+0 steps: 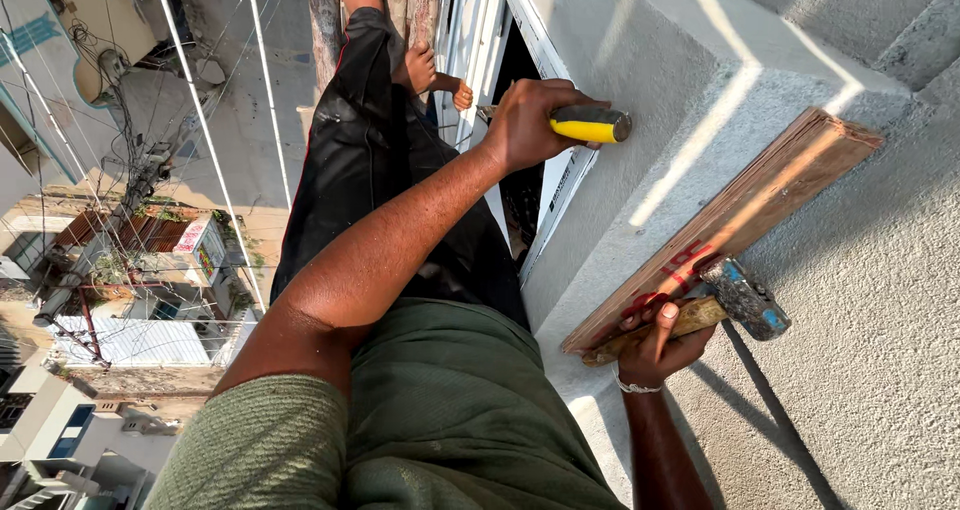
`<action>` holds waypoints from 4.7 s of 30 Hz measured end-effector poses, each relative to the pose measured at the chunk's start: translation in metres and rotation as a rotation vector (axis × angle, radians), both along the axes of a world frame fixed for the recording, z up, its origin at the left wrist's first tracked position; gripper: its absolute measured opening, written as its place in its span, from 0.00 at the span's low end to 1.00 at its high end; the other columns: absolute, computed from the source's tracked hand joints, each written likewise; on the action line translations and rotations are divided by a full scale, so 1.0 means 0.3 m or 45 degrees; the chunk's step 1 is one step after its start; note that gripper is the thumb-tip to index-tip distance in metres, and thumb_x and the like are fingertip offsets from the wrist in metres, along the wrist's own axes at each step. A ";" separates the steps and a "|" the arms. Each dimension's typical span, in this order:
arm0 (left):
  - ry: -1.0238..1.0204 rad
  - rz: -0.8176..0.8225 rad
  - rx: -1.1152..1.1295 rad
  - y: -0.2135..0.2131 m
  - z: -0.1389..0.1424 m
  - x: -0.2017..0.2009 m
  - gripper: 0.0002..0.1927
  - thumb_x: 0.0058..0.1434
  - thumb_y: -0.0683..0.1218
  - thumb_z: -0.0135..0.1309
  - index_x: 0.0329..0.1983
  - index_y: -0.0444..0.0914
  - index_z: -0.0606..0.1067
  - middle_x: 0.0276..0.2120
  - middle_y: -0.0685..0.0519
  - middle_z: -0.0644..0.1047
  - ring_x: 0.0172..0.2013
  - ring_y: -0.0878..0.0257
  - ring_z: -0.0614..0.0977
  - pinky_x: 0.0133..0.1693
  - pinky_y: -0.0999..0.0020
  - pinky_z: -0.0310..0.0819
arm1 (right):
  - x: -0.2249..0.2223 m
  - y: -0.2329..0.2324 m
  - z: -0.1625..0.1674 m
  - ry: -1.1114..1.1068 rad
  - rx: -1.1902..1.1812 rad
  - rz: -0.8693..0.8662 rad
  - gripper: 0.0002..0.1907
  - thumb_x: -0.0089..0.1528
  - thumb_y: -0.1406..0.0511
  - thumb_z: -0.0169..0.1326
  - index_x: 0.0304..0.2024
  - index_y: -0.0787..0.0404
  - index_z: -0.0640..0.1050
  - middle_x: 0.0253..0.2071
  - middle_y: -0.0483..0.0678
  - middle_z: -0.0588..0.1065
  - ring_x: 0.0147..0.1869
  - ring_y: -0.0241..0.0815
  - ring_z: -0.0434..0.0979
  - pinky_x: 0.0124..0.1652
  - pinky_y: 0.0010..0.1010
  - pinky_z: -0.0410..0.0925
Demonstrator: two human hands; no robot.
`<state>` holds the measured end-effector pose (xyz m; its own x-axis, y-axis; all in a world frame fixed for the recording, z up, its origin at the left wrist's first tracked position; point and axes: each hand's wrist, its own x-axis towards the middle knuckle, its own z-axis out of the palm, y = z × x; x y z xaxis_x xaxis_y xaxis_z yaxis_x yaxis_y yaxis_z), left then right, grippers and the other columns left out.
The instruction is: The person stands on wooden scaffolding outside a building and uses a yellow-handled chisel and a heavy hammer to chip and cut a channel into the concrete wall edge beside a window opening, repositioning the chisel along the edge and striking it repeatedly, then sets the tools down on a wooden plank.
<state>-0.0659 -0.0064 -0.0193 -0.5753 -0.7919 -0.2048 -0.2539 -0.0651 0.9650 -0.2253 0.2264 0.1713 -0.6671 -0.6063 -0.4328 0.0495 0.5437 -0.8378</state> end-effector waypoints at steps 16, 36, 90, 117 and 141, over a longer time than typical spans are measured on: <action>-0.024 -0.012 -0.099 0.013 -0.061 -0.022 0.11 0.51 0.38 0.68 0.36 0.44 0.82 0.31 0.59 0.81 0.33 0.64 0.86 0.34 0.65 0.80 | -0.031 0.088 -0.050 0.052 -0.006 -0.051 0.24 0.76 0.62 0.52 0.65 0.68 0.58 0.31 0.45 0.68 0.25 0.28 0.67 0.24 0.19 0.66; 0.774 0.721 1.128 -0.103 -0.131 0.193 0.19 0.78 0.55 0.59 0.50 0.34 0.72 0.38 0.52 0.75 0.39 0.63 0.76 0.41 0.68 0.69 | 0.000 0.007 -0.019 -0.026 0.003 -0.069 0.26 0.74 0.63 0.50 0.66 0.68 0.55 0.35 0.47 0.67 0.30 0.33 0.66 0.28 0.24 0.66; 0.112 0.063 -0.169 0.084 0.226 -0.007 0.17 0.62 0.43 0.61 0.50 0.37 0.68 0.50 0.47 0.68 0.52 0.52 0.70 0.52 0.60 0.74 | 0.083 -0.213 0.199 0.368 0.152 0.777 0.24 0.73 0.54 0.49 0.52 0.71 0.64 0.27 0.49 0.69 0.25 0.34 0.65 0.26 0.25 0.60; 0.090 -0.201 -0.197 0.065 0.144 -0.015 0.21 0.64 0.46 0.56 0.59 0.43 0.67 0.54 0.50 0.66 0.54 0.54 0.68 0.47 0.65 0.79 | 0.093 -0.211 0.172 0.194 0.012 0.693 0.31 0.71 0.53 0.54 0.60 0.69 0.58 0.40 0.54 0.71 0.32 0.37 0.69 0.31 0.24 0.66; -0.042 0.124 0.061 0.104 0.275 0.030 0.18 0.49 0.38 0.65 0.43 0.39 0.75 0.43 0.50 0.74 0.48 0.53 0.78 0.45 0.57 0.79 | 0.052 -0.176 0.165 0.178 0.173 0.941 0.23 0.73 0.51 0.48 0.43 0.66 0.67 0.32 0.51 0.71 0.31 0.37 0.70 0.32 0.25 0.65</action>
